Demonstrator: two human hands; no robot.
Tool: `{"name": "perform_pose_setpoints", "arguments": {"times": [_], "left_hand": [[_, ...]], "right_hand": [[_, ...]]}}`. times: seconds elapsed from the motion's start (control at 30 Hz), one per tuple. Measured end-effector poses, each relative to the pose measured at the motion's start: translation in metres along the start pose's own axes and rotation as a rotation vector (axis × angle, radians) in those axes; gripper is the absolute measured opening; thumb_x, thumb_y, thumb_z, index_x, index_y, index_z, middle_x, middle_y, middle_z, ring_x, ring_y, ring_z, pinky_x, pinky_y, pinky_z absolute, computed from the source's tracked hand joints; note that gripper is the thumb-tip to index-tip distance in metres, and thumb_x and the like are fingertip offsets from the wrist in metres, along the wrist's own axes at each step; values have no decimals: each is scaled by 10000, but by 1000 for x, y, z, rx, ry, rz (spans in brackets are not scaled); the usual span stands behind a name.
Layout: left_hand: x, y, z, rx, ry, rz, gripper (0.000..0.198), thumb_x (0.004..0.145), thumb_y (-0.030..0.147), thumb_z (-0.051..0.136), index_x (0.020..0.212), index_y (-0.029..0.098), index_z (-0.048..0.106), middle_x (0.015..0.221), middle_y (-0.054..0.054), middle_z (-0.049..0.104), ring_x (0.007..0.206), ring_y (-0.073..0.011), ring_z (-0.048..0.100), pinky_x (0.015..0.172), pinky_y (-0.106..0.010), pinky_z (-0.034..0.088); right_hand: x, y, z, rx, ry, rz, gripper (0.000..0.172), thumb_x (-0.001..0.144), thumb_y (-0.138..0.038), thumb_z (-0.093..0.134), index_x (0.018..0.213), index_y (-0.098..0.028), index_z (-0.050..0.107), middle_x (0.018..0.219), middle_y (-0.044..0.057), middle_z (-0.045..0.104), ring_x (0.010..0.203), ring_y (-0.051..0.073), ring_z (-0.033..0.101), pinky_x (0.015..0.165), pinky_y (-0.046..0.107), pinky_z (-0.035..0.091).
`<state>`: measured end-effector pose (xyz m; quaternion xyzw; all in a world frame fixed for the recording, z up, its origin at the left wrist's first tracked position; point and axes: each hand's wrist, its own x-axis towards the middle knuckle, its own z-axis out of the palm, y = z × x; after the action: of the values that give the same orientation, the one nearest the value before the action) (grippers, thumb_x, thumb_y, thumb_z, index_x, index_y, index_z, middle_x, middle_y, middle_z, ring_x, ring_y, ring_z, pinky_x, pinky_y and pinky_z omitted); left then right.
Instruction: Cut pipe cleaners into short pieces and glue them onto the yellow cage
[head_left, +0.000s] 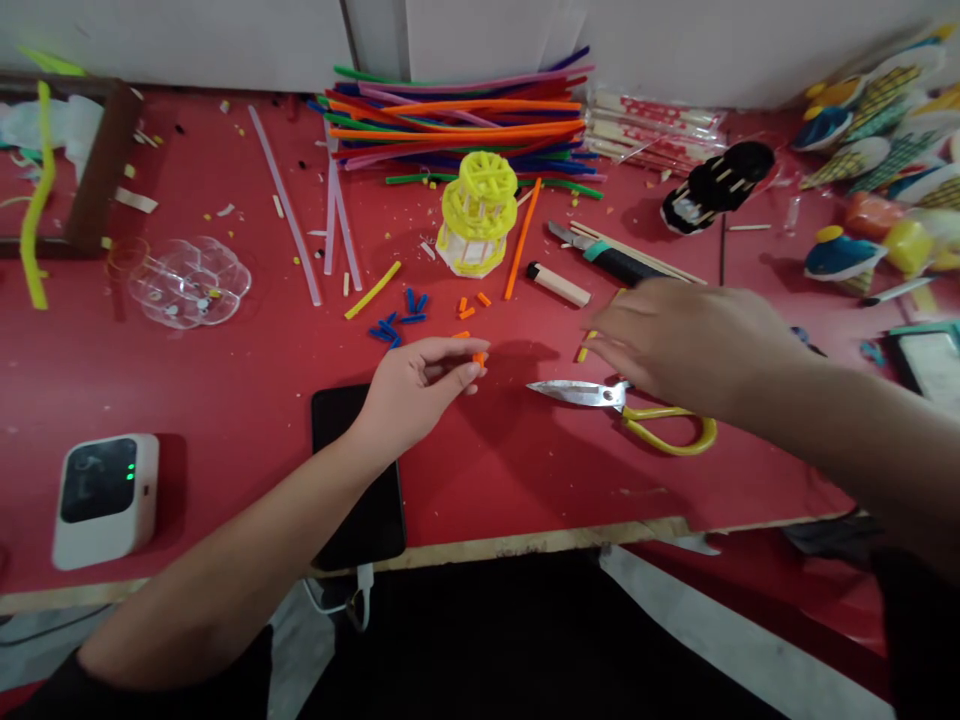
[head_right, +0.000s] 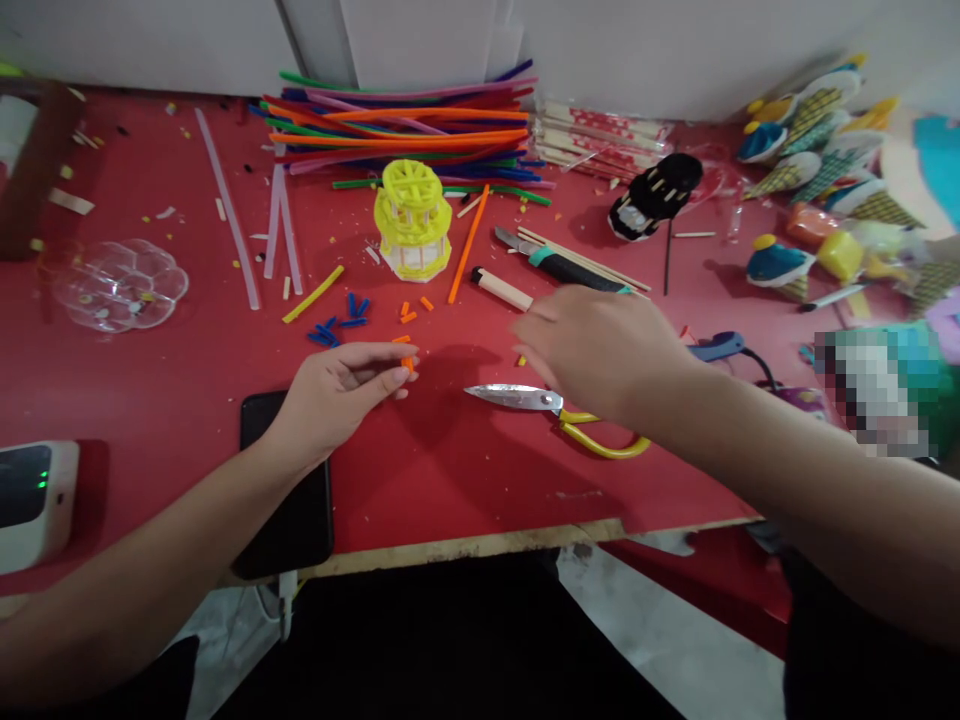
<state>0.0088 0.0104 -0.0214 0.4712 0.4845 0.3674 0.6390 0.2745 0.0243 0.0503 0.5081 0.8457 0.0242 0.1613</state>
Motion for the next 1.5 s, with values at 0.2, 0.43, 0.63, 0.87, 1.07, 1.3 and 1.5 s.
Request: {"name": "perform_pose_setpoints", "arguments": {"times": [0.2,0.43,0.63,0.87,1.07,1.3,1.5], "left_hand": [[3,4,-1,-117,3,-33,310,717,264,864,1012,183,808,938,-48,794,807,-138,730,792,-267,628],[4,3,-2,-192,2,-68,322,699,266,867,1002,175,809,966,-61,800,850,-159,741,845,-311,628],[5,2,-2,-305,22,-107,239,715,266,868,936,190,819,919,-38,801,800,-134,735,821,-284,618],[3,3,-3,-369,-9,-114,266,637,259,943,857,191,809,841,-8,802,739,-98,725,746,-211,603],[0,6,-2,-312,-78,-143,334,647,314,941,918,190,791,855,-30,814,769,-145,763,669,-214,614],[0,7,-1,-226,-99,-130,462,602,275,962,1010,184,766,864,-45,821,816,-188,781,662,-228,607],[-1,4,-3,-223,-133,-116,397,617,306,950,927,169,745,832,-51,813,855,-222,785,694,-270,611]], "right_hand": [[75,-26,-3,-140,204,-244,460,1046,-115,258,1035,-107,718,1022,118,719,1067,264,623,810,350,428],[98,-24,21,-106,415,-292,423,993,-62,354,764,-151,698,807,103,718,839,227,621,670,351,385],[80,-12,31,-18,689,-414,337,1058,-246,388,923,-235,697,1003,50,786,776,169,655,654,320,462],[42,-31,24,249,812,-584,232,1038,-185,470,1084,-241,691,1103,32,772,887,159,713,844,319,553],[36,-45,24,478,685,-457,282,1067,-226,430,1039,-227,710,1018,23,765,920,154,717,958,357,515],[43,-42,17,529,653,-671,310,1063,-191,400,1022,-197,707,1052,54,769,1001,167,708,864,322,574],[45,-46,18,527,742,-710,254,1028,-117,448,962,-181,684,1031,64,782,980,162,723,873,311,602]]}}
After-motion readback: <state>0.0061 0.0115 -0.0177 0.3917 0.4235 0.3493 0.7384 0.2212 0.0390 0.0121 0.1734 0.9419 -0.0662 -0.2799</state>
